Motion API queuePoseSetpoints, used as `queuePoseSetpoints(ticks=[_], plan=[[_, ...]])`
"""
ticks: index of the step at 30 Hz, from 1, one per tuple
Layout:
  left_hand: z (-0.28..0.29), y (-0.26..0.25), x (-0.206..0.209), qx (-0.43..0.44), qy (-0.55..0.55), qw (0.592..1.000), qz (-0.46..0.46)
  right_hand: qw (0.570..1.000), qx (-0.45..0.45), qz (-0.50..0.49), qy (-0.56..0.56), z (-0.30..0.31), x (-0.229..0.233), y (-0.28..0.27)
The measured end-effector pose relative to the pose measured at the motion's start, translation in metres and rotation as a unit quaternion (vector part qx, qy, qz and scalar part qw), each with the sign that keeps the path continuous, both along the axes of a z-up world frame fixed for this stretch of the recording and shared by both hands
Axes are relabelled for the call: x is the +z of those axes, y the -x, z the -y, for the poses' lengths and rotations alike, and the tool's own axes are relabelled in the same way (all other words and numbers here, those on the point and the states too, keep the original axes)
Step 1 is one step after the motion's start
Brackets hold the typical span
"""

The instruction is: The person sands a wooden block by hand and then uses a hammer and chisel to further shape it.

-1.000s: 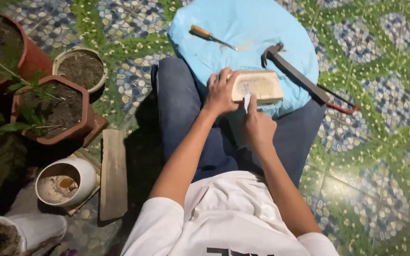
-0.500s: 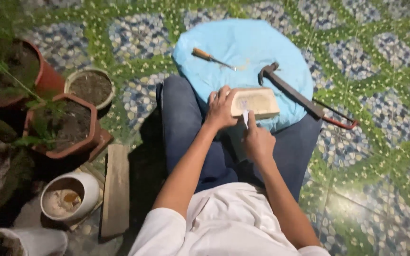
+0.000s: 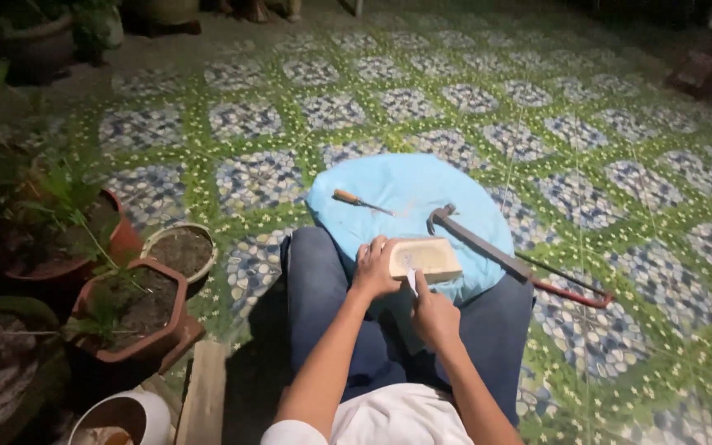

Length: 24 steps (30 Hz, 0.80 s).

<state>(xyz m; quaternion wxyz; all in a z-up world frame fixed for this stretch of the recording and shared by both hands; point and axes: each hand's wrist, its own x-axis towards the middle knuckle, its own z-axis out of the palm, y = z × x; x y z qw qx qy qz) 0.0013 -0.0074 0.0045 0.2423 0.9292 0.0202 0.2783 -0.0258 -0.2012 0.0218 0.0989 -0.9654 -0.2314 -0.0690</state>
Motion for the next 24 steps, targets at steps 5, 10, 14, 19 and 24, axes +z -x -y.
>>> queuePoseSetpoints(ticks=[5,10,14,19,24], plan=[[0.003,0.001,0.002,-0.002,-0.003,1.000,-0.005,1.000,-0.006,-0.013,0.005,-0.001,0.010,-0.001],[0.004,0.005,0.003,-0.005,-0.027,0.994,0.104,0.995,0.002,0.094,-0.041,-0.002,-0.002,-0.003],[0.012,0.014,0.012,-0.006,-0.024,0.993,0.112,0.996,-0.002,0.067,-0.053,0.001,-0.009,-0.007],[0.009,0.008,0.004,-0.002,-0.032,0.992,0.120,0.996,0.004,0.069,-0.052,0.000,-0.006,-0.005],[0.008,0.008,0.006,0.000,-0.014,0.997,0.078,0.997,-0.008,0.053,-0.047,0.000,0.003,-0.004]])
